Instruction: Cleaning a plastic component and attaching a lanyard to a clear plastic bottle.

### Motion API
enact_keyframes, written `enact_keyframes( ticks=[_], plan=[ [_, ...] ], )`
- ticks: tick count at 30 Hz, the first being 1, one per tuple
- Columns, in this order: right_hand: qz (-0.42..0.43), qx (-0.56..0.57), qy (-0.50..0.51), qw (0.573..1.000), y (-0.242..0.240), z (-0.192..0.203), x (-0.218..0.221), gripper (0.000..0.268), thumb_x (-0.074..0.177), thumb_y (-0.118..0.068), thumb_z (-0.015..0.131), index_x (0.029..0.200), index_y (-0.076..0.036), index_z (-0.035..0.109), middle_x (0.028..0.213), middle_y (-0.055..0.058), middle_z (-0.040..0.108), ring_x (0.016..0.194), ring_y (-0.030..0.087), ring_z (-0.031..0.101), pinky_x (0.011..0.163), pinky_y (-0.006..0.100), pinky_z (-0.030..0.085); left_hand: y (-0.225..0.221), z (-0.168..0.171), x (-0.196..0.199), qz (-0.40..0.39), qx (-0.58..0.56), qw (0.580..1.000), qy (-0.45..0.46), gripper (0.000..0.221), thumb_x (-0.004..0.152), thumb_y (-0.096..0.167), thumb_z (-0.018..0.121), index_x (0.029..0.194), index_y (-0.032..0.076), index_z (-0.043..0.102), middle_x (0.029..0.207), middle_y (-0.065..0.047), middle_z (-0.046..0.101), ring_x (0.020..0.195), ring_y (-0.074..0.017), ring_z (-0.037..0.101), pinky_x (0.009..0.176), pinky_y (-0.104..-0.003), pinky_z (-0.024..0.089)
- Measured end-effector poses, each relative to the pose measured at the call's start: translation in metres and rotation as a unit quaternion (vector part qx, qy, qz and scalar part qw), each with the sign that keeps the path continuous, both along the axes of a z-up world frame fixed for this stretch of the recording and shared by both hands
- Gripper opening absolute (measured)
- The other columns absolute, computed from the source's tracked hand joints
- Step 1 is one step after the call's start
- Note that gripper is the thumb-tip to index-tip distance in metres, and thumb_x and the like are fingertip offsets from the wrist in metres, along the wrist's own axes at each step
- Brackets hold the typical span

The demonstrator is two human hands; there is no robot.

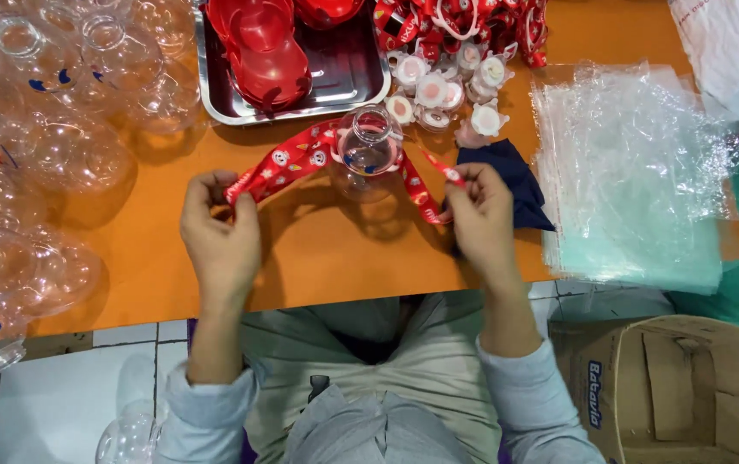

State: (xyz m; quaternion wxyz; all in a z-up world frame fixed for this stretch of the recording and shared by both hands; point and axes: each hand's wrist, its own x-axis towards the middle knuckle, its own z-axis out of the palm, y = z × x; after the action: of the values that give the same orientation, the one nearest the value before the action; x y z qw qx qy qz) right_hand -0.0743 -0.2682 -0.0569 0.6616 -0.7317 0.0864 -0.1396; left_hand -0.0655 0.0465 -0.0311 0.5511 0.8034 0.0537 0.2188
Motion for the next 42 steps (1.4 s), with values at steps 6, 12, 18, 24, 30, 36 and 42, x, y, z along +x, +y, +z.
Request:
enact_keyframes(
  ticks=[6, 12, 18, 24, 30, 36, 42],
  plan=[
    [0.027, 0.211, 0.015, 0.977, 0.068, -0.012, -0.038, 0.018, 0.097, -0.001, 0.062, 0.114, 0.004, 0.059, 0.080, 0.013, 0.064, 0.073, 0.021, 0.071, 0.067, 0.035, 0.065, -0.071, -0.006, -0.044, -0.037, -0.167, 0.985, -0.019, 0.029, 0.090, 0.004, 0.065, 0.118, 0.006, 0.062, 0.101, -0.014, 0.064, 0.097, -0.0227, 0.061, 0.086, -0.038, 0.054],
    [0.033, 0.215, 0.027, 0.976, 0.099, 0.011, -0.050, 0.051, 0.100, -0.001, 0.057, 0.147, 0.000, 0.036, 0.110, 0.012, 0.062, 0.096, 0.017, 0.063, 0.084, 0.031, 0.059, -0.111, -0.016, -0.045, -0.126, -0.201, 0.969, 0.073, 0.025, 0.091, 0.006, 0.067, 0.116, 0.006, 0.061, 0.094, -0.012, 0.064, 0.090, -0.0205, 0.063, 0.074, -0.034, 0.060],
    [0.055, 0.047, -0.049, 0.996, 0.101, -0.008, -0.049, 0.060, 0.108, -0.016, 0.051, 0.154, 0.014, 0.026, 0.142, 0.032, 0.050, 0.136, 0.037, 0.048, 0.113, 0.053, 0.043, -0.111, -0.012, -0.039, -0.141, -0.179, 0.967, 0.111, 0.021, 0.095, 0.009, 0.064, 0.115, 0.005, 0.063, 0.100, -0.015, 0.066, 0.095, -0.0230, 0.066, 0.072, -0.036, 0.061],
    [0.058, -0.112, -0.052, 0.991, 0.098, 0.007, -0.041, 0.069, 0.105, -0.028, 0.059, 0.154, 0.012, 0.032, 0.119, 0.022, 0.054, 0.117, 0.031, 0.055, 0.104, 0.045, 0.045, -0.114, 0.011, -0.046, -0.181, -0.138, 0.971, 0.078, 0.023, 0.101, 0.012, 0.053, 0.115, 0.001, 0.068, 0.096, -0.021, 0.070, 0.094, -0.0290, 0.066, 0.075, -0.045, 0.059],
    [0.054, -0.170, -0.046, 0.983, 0.092, 0.001, -0.028, 0.059, 0.103, -0.029, 0.062, 0.149, 0.006, 0.049, 0.113, 0.016, 0.056, 0.107, 0.026, 0.058, 0.092, 0.038, 0.049, -0.092, 0.008, -0.045, -0.243, 0.018, 0.963, 0.114, 0.027, 0.096, 0.015, 0.061, 0.115, 0.000, 0.072, 0.092, -0.017, 0.061, 0.092, -0.0315, 0.061, 0.077, -0.043, 0.057],
    [0.051, -0.244, -0.103, 0.963, 0.091, -0.022, -0.028, 0.055, 0.099, -0.014, 0.064, 0.146, 0.008, 0.048, 0.115, 0.020, 0.057, 0.110, 0.038, 0.060, 0.097, 0.046, 0.049, -0.072, 0.013, -0.041, -0.154, 0.074, 0.983, 0.075, 0.024, 0.095, 0.020, 0.066, 0.106, 0.000, 0.074, 0.085, -0.017, 0.068, 0.084, -0.0325, 0.068, 0.067, -0.040, 0.057],
    [0.047, -0.247, -0.119, 0.960, 0.090, -0.024, -0.029, 0.049, 0.097, -0.011, 0.066, 0.142, 0.006, 0.055, 0.110, 0.016, 0.060, 0.105, 0.033, 0.062, 0.094, 0.042, 0.051, -0.088, -0.024, -0.031, -0.136, 0.090, 0.986, 0.023, 0.017, 0.097, 0.016, 0.066, 0.098, 0.001, 0.075, 0.078, -0.013, 0.066, 0.078, -0.0313, 0.066, 0.062, -0.040, 0.054]
  ],
)
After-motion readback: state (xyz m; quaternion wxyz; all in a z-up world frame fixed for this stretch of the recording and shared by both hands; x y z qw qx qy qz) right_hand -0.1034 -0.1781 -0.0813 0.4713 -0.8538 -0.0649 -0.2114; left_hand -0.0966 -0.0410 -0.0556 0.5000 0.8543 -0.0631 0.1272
